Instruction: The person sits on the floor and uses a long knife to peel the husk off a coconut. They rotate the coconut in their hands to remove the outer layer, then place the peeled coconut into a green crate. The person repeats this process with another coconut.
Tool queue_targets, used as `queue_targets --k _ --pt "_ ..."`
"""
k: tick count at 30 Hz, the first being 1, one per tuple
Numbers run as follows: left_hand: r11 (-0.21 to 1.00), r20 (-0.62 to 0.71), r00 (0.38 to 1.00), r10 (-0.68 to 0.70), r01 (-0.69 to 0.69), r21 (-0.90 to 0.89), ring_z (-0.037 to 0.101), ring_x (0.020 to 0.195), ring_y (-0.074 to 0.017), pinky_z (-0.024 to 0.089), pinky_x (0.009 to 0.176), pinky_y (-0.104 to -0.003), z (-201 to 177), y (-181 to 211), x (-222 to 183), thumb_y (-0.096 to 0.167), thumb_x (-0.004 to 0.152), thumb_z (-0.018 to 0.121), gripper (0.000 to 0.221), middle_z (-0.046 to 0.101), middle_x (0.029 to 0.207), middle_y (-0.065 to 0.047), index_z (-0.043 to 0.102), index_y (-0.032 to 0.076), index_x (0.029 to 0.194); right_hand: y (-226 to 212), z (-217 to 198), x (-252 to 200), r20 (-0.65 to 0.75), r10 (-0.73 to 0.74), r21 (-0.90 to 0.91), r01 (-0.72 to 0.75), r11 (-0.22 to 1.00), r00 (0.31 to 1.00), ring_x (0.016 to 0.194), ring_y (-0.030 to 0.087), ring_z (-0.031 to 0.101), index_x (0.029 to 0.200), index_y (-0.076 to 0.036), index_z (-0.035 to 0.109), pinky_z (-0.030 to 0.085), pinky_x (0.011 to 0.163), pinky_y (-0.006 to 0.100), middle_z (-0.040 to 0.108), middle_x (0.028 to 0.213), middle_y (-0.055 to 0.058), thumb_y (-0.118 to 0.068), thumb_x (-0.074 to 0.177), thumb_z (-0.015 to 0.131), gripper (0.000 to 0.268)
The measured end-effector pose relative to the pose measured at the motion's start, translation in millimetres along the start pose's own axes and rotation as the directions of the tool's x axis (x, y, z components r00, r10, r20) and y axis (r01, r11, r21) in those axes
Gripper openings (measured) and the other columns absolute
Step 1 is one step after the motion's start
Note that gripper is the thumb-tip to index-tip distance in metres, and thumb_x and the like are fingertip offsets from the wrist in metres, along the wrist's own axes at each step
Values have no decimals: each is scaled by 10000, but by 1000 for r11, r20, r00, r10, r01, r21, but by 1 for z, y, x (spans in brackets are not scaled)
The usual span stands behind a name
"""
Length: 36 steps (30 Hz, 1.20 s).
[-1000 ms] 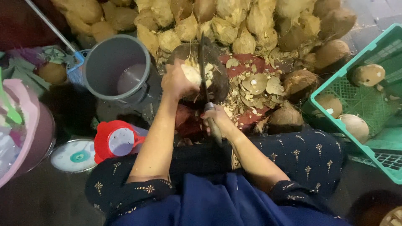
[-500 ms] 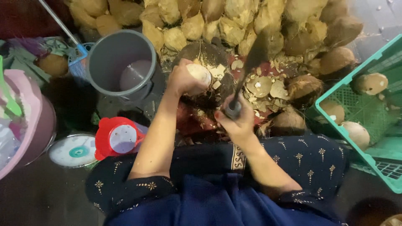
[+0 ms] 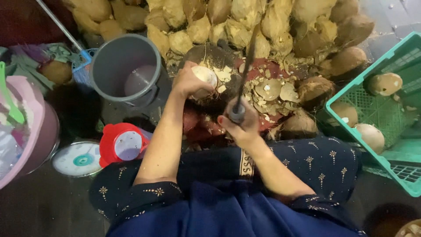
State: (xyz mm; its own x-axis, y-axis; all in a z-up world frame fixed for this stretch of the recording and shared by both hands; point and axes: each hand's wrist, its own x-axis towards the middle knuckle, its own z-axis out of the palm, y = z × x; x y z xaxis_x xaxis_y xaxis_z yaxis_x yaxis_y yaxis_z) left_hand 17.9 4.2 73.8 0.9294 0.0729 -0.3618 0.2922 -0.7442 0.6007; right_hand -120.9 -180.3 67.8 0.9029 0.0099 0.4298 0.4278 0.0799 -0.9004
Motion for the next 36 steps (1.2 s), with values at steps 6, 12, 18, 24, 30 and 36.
queue_targets --k 6,12,18,24,30,36 --pt "1000 -25 1000 13 -12 16 596 1258 -288 460 1076 -370 2 -7 4 453 366 1017 1094 608 1308 -101 490 278 1309 114 -4 -12 251 861 404 -856 322 443 326 297 560 849 -62 553 503 291 485 496 471 144 -143 793 702 179" --pt "855 -240 970 38 -156 -495 608 1245 -265 458 1065 -345 33 -44 11 373 364 1049 1110 627 1278 -124 543 248 1344 119 -27 -20 216 890 349 -883 313 401 315 265 534 1019 -193 491 496 278 467 488 499 88 -331 870 707 297" --pt "873 -326 940 99 -239 -424 562 1305 -340 391 1152 -430 39 -30 -23 437 315 1079 1172 594 1330 -129 511 238 1320 132 -27 -20 90 769 89 -774 626 633 309 287 568 977 -38 551 507 254 449 541 484 168 46 791 632 219" --pt "943 -242 936 255 -296 -151 429 1425 -394 347 1178 -478 42 -21 -18 308 480 1025 1100 407 1485 -180 459 471 1409 49 -17 -3 105 751 44 -758 651 652 312 258 577 949 1 552 509 249 402 558 487 161 44 740 647 234" --pt "969 -324 914 245 -238 63 601 1177 -512 506 1036 -561 73 -17 17 237 436 961 1046 431 1421 -142 519 447 1362 -21 -14 22 -18 66 -336 -68 939 998 507 297 541 1002 -72 543 402 479 397 549 656 146 -176 873 728 248" --pt "929 -340 865 368 -353 107 576 1160 -562 529 970 -625 67 -21 3 215 405 997 1095 403 1408 -183 524 358 1382 116 -21 6 138 722 127 -735 666 678 324 299 581 1014 5 495 473 264 438 546 498 170 -9 821 579 212"
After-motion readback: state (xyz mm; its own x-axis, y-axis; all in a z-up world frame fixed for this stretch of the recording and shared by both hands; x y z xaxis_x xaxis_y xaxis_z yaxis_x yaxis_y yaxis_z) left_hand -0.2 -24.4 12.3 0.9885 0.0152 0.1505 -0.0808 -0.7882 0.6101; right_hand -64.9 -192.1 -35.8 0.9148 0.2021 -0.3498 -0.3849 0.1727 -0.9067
